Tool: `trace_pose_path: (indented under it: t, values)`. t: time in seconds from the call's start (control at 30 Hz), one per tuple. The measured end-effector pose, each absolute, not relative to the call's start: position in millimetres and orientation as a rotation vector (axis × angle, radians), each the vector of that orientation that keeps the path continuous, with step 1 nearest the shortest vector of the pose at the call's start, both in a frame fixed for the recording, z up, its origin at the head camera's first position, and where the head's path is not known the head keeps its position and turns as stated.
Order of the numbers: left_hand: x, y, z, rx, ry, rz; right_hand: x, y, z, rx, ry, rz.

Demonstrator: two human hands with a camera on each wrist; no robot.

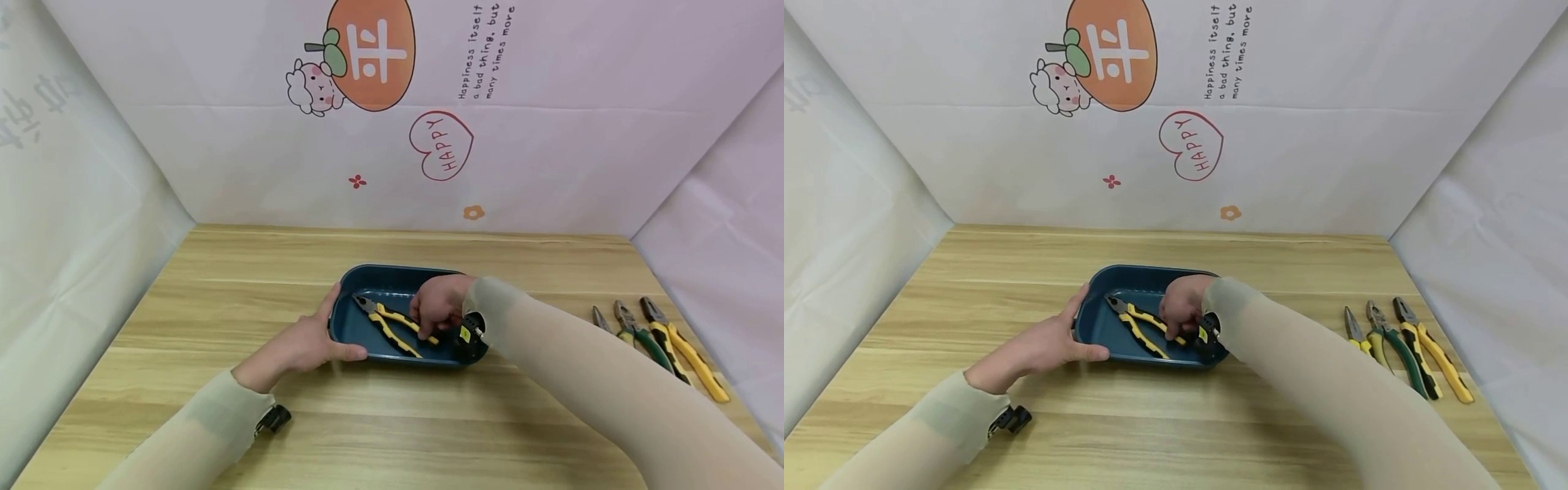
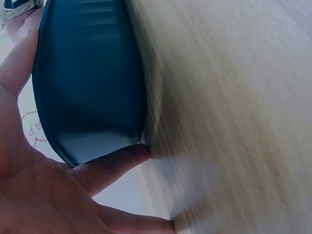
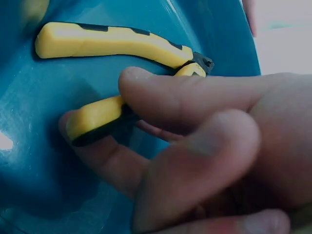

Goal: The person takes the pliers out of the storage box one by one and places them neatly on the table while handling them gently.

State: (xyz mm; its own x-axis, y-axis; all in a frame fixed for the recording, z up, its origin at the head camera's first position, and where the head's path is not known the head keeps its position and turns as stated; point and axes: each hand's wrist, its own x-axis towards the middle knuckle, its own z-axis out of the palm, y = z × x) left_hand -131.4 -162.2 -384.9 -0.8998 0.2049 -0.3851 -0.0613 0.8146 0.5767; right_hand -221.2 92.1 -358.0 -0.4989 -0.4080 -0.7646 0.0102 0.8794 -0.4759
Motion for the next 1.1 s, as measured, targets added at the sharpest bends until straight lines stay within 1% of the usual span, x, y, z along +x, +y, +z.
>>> trace_pose_path:
  t: [0.43, 0.77, 0.93, 1.1]
  values:
    - [-130.3, -160.2, -383.0, 0.11, 2.583, 0.802, -215.8, 103.0, -360.7, -0.338, 2.16, -0.517]
    - [-128.4, -160.0, -383.4, 0.111, 2.592, 0.787, -209.9, 127.3, -343.6, -0.309, 2.127, -0.673]
    - [-128.3, -160.5, -383.3, 0.099, 2.591, 0.791, -210.3, 151.5, -328.3, -0.324, 2.115, -0.755]
    - [-127.6, -159.7, -383.2, 0.109, 2.584, 0.801, -208.3, 194.0, -316.8, -0.324, 2.103, -0.879]
